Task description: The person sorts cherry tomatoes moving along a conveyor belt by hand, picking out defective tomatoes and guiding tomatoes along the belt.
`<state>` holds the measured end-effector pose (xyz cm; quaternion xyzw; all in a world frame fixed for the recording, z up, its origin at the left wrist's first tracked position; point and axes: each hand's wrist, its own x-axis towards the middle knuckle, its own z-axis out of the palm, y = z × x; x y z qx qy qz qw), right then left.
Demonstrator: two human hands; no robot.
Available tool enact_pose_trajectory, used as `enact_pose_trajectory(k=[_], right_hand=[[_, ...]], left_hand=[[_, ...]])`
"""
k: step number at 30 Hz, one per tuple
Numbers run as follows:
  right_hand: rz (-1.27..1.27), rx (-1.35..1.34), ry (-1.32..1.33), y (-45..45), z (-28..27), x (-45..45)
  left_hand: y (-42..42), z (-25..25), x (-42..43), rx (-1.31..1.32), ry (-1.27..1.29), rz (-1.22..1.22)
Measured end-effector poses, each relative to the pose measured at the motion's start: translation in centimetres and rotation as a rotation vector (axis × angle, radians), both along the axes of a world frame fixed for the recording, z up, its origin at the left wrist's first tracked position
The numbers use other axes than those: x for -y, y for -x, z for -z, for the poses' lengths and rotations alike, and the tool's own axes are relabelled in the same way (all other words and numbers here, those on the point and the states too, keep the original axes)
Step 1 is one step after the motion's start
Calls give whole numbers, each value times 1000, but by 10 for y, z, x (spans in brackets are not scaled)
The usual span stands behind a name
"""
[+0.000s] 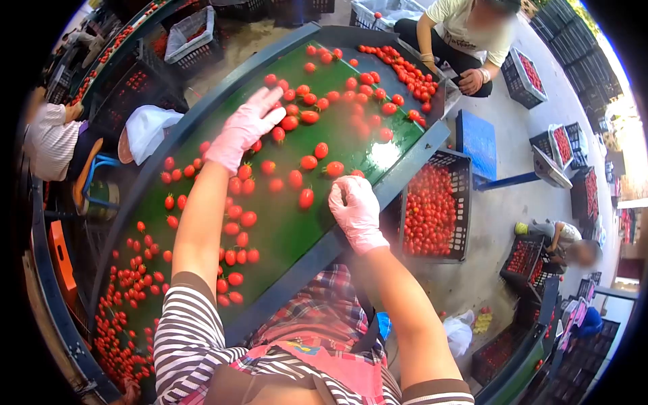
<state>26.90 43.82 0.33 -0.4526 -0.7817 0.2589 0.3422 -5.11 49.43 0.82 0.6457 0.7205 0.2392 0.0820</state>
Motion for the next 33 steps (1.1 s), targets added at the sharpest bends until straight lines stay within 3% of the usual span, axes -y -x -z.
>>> enact_pose_trajectory(k=[2, 4, 6, 8, 10, 12, 14, 15, 19, 20, 22, 26, 28, 33], right_hand=[[-20, 9, -15, 0, -1, 2], [-27, 40, -7, 3, -3, 4], [-16, 36, 50, 6, -2, 4], [-56, 96, 26, 1, -4, 6], [-57, 104, 31, -1, -4, 4], [-53, 115, 64, -7, 4, 0], [-36, 86, 113, -6, 9, 1], [-37, 108, 120, -6, 8, 1], [-75, 125, 158, -20, 15, -18], [-77, 120, 153, -26, 15, -26], [-88, 154, 180, -29, 19, -32], [-107, 156, 168, -25, 17, -36], [-111, 176, 204, -25, 15, -38], [-240, 279, -90, -23, 25, -34]], left_hand=[[5, -28, 17, 22, -136, -133], [32, -24, 40, -302, 106, -324], [22, -4, 64, -156, 244, -443], [5, -9, 84, -56, 410, -206], [-20, -17, 113, -35, 319, -103], [-32, -39, 129, -111, 337, -216], [-8, -17, 146, -228, 222, -450], [-2, -13, 151, -82, 287, -543], [-26, -10, 150, -6, 385, -193], [-49, 1, 158, -3, 339, -225], [-95, -27, 175, 3, 390, -305], [-154, -29, 211, -243, 440, -197], [-172, -30, 220, -243, 526, -169], [-134, -14, 248, -171, 471, -512]])
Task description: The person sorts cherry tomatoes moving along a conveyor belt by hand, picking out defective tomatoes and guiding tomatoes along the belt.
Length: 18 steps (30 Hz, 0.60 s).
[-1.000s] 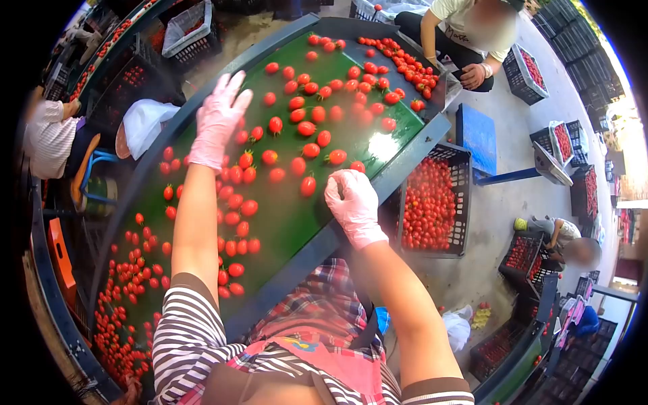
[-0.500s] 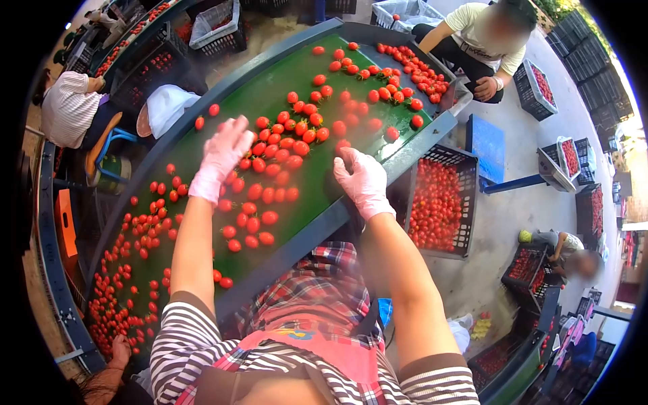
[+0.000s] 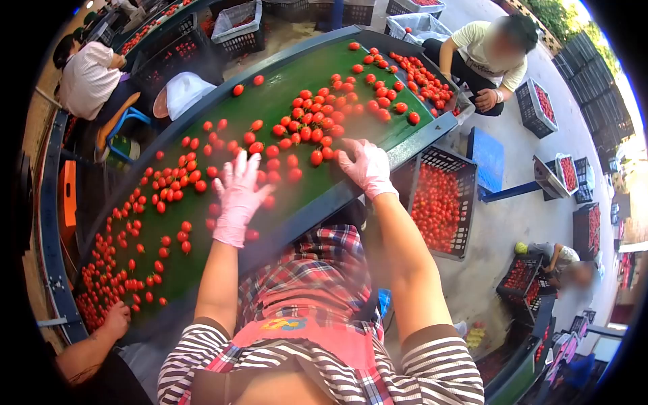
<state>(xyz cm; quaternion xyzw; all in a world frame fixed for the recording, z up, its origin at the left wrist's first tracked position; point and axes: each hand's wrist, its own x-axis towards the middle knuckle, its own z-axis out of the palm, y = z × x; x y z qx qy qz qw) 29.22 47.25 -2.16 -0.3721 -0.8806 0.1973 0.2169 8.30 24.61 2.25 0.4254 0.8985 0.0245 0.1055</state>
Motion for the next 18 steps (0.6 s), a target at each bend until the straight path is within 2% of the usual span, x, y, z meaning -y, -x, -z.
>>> enact_pose_trajectory(k=[1, 5, 7, 9, 11, 12, 13, 15, 16, 18], right_hand=[[-38, 27, -102, 3, 0, 6], [-101, 92, 75, 25, 8, 45], [-94, 69, 115, 44, 8, 72], [-84, 43, 305, 68, 11, 99], [-284, -83, 418, 84, 14, 118], [-415, -186, 513, 82, -9, 126], [-421, -202, 542, 83, -10, 132], [-421, -139, 470, 72, -22, 121], [-363, -112, 232, 61, -20, 109], [-249, 48, 94, 31, -33, 75]], left_hand=[[7, 1, 11, 31, -30, -62], [8, -19, 62, 179, -105, -188], [-4, -33, 81, 212, 0, -129], [-16, -16, 95, 42, 74, -27], [-5, 20, 108, -137, -64, -28], [-2, 17, 109, -99, -129, -146], [9, 31, 116, -184, -171, -243], [35, 46, 140, -274, -94, -403], [43, 38, 151, -238, -54, -468], [56, 31, 179, -208, -4, -585]])
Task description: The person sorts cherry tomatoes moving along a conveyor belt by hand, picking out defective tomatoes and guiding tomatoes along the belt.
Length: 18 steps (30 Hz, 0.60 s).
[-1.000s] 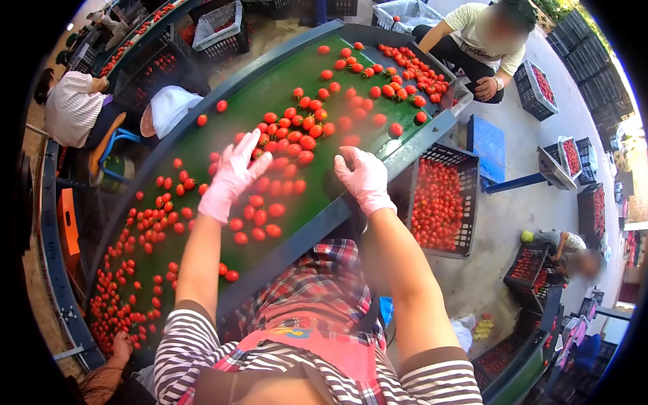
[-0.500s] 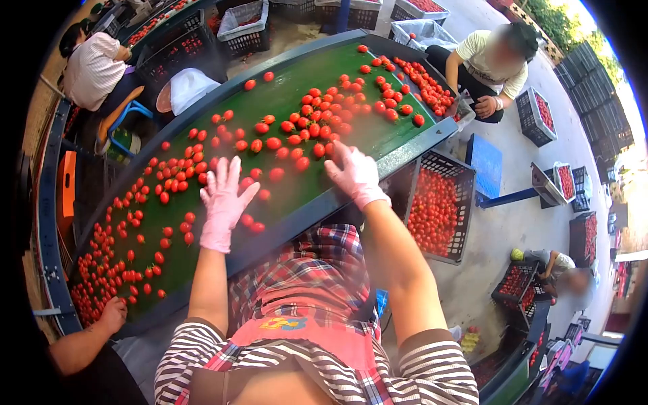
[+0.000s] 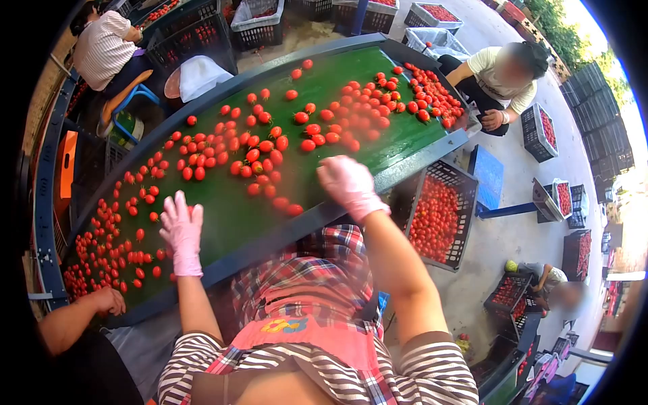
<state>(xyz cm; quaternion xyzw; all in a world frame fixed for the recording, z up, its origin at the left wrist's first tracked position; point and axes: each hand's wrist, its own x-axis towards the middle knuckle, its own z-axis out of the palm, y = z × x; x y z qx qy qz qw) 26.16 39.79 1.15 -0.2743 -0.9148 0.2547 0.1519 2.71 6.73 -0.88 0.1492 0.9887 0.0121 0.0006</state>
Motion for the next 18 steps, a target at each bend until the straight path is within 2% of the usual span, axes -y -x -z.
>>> enact_pose_trajectory(k=[1, 2, 3, 5, 7, 9, 11, 13, 14, 15, 16, 18], right_hand=[[82, 64, -121, -14, 17, -25], [154, 136, -190, -28, 24, -44], [179, 10, -197, -41, 35, -52], [236, -56, -126, -40, 31, -42], [219, -143, -125, -39, 32, -40], [220, -160, -133, -43, 30, -33], [301, -113, -22, -45, 24, -29], [305, -110, -20, -47, 26, -25], [295, -115, -34, -47, 25, -22], [294, -117, -44, -48, 24, -19], [298, -132, -29, -47, 20, -17], [293, -126, -44, -46, 16, -16]], left_hand=[[3, 0, 10, -12, 4, -78], [0, 5, 12, -169, 17, -35], [-1, 8, 12, -328, 33, 12], [-14, -46, -34, -163, -128, 261], [-37, -42, -84, -148, -417, 667], [-80, -85, -141, 307, -153, 839], [-91, -26, -163, 160, -193, 1171], [-79, -29, -184, 75, -154, 1123], [-71, -32, -189, 124, -132, 1031], [-69, -50, -192, 93, -220, 975], [-46, -40, -200, 135, -229, 1076], [5, -39, -223, 178, -313, 1053]])
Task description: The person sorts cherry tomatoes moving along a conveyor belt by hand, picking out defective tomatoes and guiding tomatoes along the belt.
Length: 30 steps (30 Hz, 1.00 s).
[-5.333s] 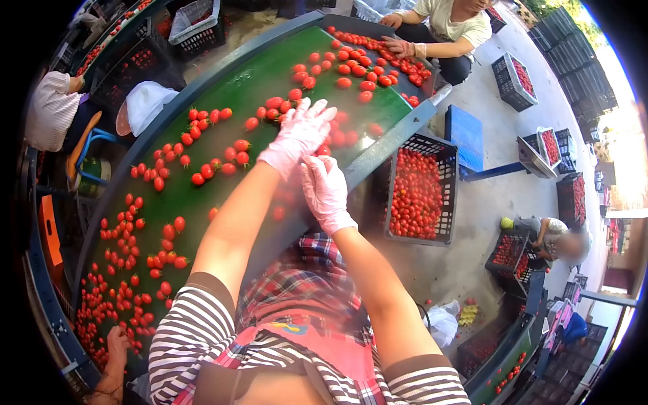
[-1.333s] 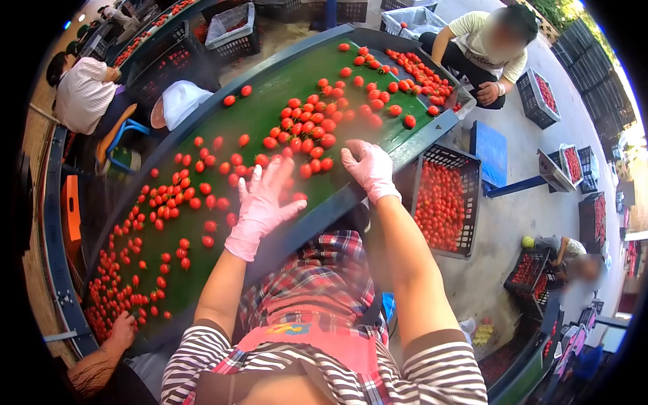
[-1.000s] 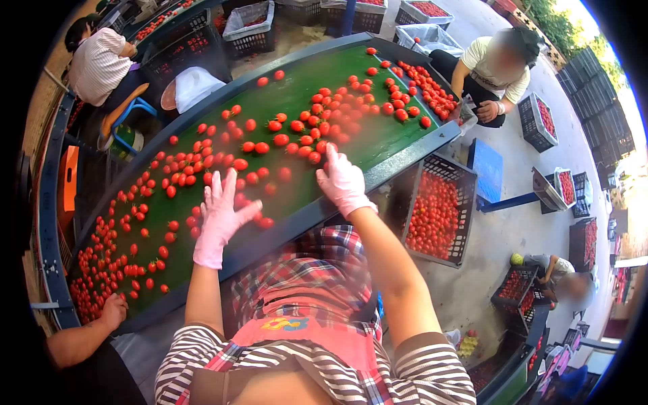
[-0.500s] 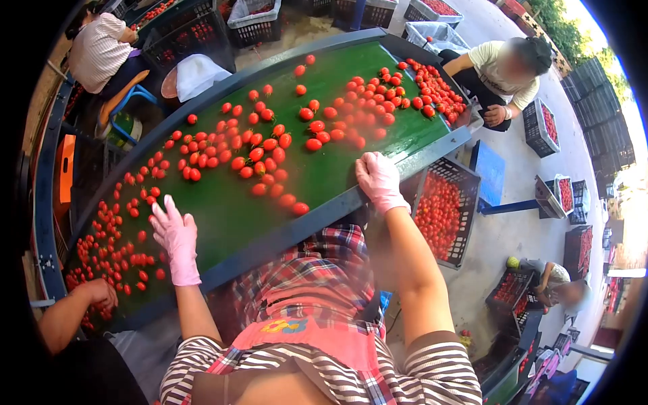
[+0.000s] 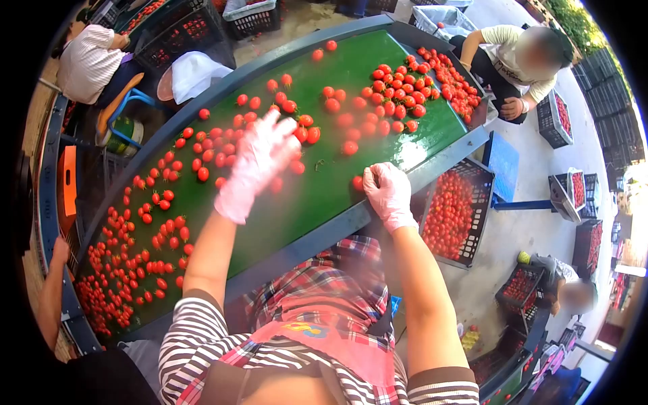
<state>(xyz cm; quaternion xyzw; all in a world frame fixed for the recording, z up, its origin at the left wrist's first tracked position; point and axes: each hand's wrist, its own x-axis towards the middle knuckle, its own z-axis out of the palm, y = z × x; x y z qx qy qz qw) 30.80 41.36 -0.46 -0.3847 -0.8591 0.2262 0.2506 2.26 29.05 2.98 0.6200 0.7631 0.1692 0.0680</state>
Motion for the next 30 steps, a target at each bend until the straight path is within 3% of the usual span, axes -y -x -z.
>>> enact_pose_trajectory(k=[1, 3, 5, 7, 10, 11, 13, 14, 15, 17, 19, 20, 21, 24, 27, 28, 29, 30], right_hand=[[-12, 9, -24, -1, -1, 2], [-12, 6, 9, -1, -2, 7], [-21, -20, 33, -1, -6, 9], [-8, -35, 43, 2, -9, 13], [-40, -74, 14, 5, -9, 21], [-26, -80, 23, 8, -12, 27], [-26, -70, 94, 10, -23, 27], [-38, -99, 71, 7, -19, 24], [-29, -96, 81, 6, -20, 22], [-51, -134, 133, 8, -22, 22], [-57, -137, 120, 8, -17, 22], [-42, -135, 117, 8, -15, 22], [-28, -133, 114, 9, -15, 22], [-29, -130, 127, 8, -17, 21], [-34, -126, 159, 9, -12, 19], [-46, -136, 99, 9, -8, 18], [-57, -146, 38, 8, -6, 17], [-67, -180, 34, 7, -3, 16]], left_hand=[[16, -9, -12, 49, -44, -123], [38, -12, -37, -153, -44, -328], [52, -21, -61, -176, 59, -456], [67, -12, -79, 157, 207, -537], [55, -10, -71, 89, 286, -380], [42, -31, -58, 81, 376, -255], [25, -30, -41, 44, 268, -172], [25, -34, -32, 193, 144, -143], [33, -31, -30, 354, 5, -174], [70, -37, -28, -47, 68, -334], [86, -13, -9, -414, 92, -488], [99, 3, -6, -289, 88, -482], [89, -22, -6, -111, 207, -399], [99, 19, 21, 160, 84, -261], [91, -13, 46, 36, -21, -438], [79, -21, 57, -294, 120, -489], [76, -1, 74, -326, 138, -612], [77, 3, 88, -132, 117, -604]])
